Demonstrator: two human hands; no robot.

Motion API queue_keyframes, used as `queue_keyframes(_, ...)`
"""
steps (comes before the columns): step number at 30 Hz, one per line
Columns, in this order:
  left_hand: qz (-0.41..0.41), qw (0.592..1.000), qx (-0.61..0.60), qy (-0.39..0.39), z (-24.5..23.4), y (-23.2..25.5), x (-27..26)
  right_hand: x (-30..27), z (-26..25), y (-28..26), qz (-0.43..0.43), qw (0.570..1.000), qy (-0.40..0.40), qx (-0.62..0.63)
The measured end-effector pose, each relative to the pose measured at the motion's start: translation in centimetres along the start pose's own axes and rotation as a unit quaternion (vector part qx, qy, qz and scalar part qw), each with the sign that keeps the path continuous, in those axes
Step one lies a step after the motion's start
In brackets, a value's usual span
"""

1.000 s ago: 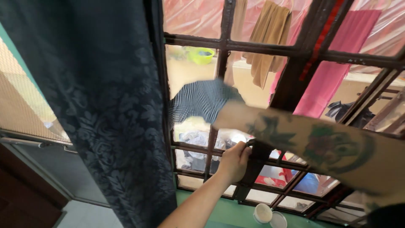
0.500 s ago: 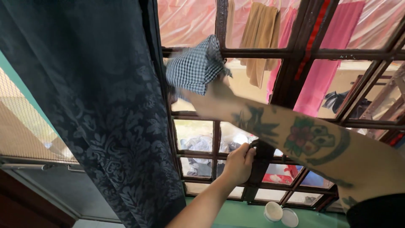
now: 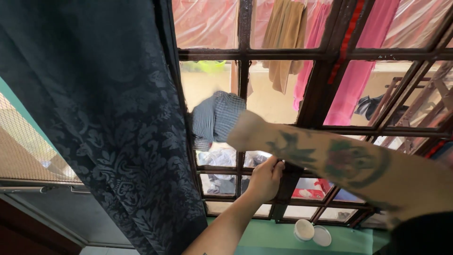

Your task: The person cleans the glass panes of a multi-paned window using a checkered cloth. They wipe the glass systematically, moving from the upper sections down to the lower panes and the window sill, while occasionally adjusting the cloth.

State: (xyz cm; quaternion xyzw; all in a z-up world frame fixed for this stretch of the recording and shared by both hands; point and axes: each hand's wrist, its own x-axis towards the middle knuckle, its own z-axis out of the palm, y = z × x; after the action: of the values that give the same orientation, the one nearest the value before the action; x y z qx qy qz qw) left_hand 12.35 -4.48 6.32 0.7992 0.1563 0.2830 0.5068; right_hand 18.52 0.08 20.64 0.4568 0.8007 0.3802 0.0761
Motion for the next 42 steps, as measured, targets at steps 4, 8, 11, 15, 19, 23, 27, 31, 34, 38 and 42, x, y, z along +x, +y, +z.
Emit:
queue_keyframes(4,0.013,1.0,0.013,-0.004,-0.2,-0.3,0.1,-0.1,-2.0,2.0,0.02,0.997,-0.068,-0.016)
queue_keyframes(8,0.022,0.999,0.025,-0.001,0.1,-0.9,0.2,-0.5,-3.6,3.1,0.019,0.999,-0.031,-0.032)
queue_keyframes(11,0.037,0.999,0.027,0.013,0.2,-0.8,0.1,0.0,-3.9,2.2,-0.003,0.999,-0.031,-0.017)
queue_keyframes(15,0.036,0.999,0.009,0.01,-0.1,-0.4,0.0,0.6,-5.5,4.8,0.053,0.998,0.018,-0.021)
queue_keyframes(19,0.021,0.999,0.024,0.006,0.2,-0.4,0.0,1.5,-5.7,4.4,0.099,0.987,0.121,0.036)
queue_keyframes(23,0.039,0.999,0.019,0.011,0.0,-0.5,0.1,0.2,-5.3,1.0,0.005,0.984,0.169,-0.052)
queue_keyframes(27,0.028,0.999,0.021,0.001,-0.3,-0.4,0.0,-0.4,-6.5,3.4,0.082,0.987,0.136,0.037)
queue_keyframes(31,0.035,0.999,0.021,-0.005,-0.4,-0.5,0.0,-1.7,-6.0,2.7,0.113,0.982,0.124,0.086)
queue_keyframes(34,0.032,0.999,0.017,-0.006,-0.3,-0.6,-0.1,-3.0,-5.3,2.3,-0.02,0.999,-0.042,-0.002)
queue_keyframes(38,0.024,0.999,0.024,-0.006,-0.4,-0.5,0.0,-3.6,-7.1,6.0,0.031,0.993,0.02,-0.11)
queue_keyframes(42,0.037,0.999,0.025,-0.003,-0.3,-0.6,0.1,-3.9,-7.4,4.4,0.004,0.986,0.054,-0.155)
